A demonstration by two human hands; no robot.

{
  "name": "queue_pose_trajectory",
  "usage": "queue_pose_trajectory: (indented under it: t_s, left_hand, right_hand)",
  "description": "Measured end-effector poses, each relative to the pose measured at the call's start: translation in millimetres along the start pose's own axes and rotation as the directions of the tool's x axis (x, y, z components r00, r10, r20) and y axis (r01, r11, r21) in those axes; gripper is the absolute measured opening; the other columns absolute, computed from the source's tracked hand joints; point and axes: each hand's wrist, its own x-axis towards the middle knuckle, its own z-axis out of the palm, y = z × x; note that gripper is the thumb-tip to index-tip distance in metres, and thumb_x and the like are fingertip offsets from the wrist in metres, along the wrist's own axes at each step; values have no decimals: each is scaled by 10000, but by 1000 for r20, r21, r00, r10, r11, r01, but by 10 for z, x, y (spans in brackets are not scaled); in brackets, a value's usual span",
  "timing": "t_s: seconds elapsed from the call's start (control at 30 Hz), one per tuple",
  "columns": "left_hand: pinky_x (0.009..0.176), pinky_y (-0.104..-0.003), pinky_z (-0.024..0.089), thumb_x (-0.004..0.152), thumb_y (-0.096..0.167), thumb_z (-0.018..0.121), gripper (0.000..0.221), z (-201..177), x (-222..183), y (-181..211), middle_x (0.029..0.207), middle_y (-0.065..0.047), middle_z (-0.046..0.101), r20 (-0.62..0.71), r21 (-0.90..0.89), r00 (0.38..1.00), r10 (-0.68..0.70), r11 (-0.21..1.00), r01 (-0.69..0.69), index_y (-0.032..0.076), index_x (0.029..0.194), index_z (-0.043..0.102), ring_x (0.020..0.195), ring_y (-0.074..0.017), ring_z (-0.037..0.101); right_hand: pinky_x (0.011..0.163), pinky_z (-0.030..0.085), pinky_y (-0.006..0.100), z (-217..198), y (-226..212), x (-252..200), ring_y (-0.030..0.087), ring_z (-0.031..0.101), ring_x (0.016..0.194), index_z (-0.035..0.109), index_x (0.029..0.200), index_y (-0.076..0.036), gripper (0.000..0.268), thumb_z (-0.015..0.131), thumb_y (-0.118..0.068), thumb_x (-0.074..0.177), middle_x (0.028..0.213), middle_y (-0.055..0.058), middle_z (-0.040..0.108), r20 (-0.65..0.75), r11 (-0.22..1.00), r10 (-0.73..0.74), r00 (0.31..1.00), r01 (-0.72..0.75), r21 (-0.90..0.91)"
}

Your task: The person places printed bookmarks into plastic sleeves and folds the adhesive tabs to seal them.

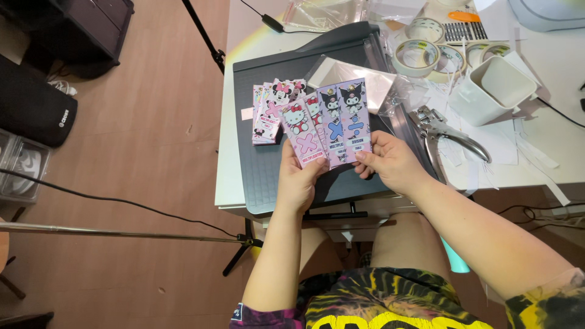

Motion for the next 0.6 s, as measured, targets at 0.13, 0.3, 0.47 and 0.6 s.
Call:
queue_pose_trajectory:
  t_s: [0.13, 0.3, 0.47, 0.6]
  left_hand:
    - [725, -424, 674, 801, -170, 709, 591, 94, -36, 115, 1010, -161, 723, -15, 47, 1000, -14, 999, 15, 76, 1292, 489, 855, -291, 758]
    - [741, -412, 674, 776, -164, 740, 577, 54, -8, 26, 1019, -165, 722, -18, 107, 1000, -3, 994, 5, 49, 1257, 503, 882, -278, 751]
    - [723, -394, 678, 759, -151, 765, 591, 14, 42, -21, 1006, -141, 714, -24, 142, 997, 78, 987, -74, 60, 1248, 507, 883, -252, 745]
    - [730, -400, 678, 773, -144, 761, 576, 13, 45, -5, 1023, -141, 709, -32, 165, 995, 98, 982, -92, 58, 1247, 503, 890, -241, 734]
  right_hand:
    - [550, 637, 289, 6, -13, 2, 203, 736, 597, 601, 1067, 53, 213, 715, -71, 938, 736, 194, 732, 48, 998, -19, 999, 22, -63]
    - [554, 629, 281, -37, 87, 23, 190, 733, 597, 603, 1069, 27, 205, 712, -94, 944, 737, 183, 737, 82, 995, -18, 996, 26, -98]
    - [640, 643, 309, 46, -119, -25, 227, 724, 793, 538, 1324, 23, 392, 642, -156, 991, 1021, 193, 719, 51, 997, -47, 998, 50, -63]
    - [796, 599, 346, 85, -675, -274, 216, 665, 979, 504, 1408, 35, 450, 666, -76, 1003, 1198, 197, 651, -56, 854, -385, 921, 333, -400]
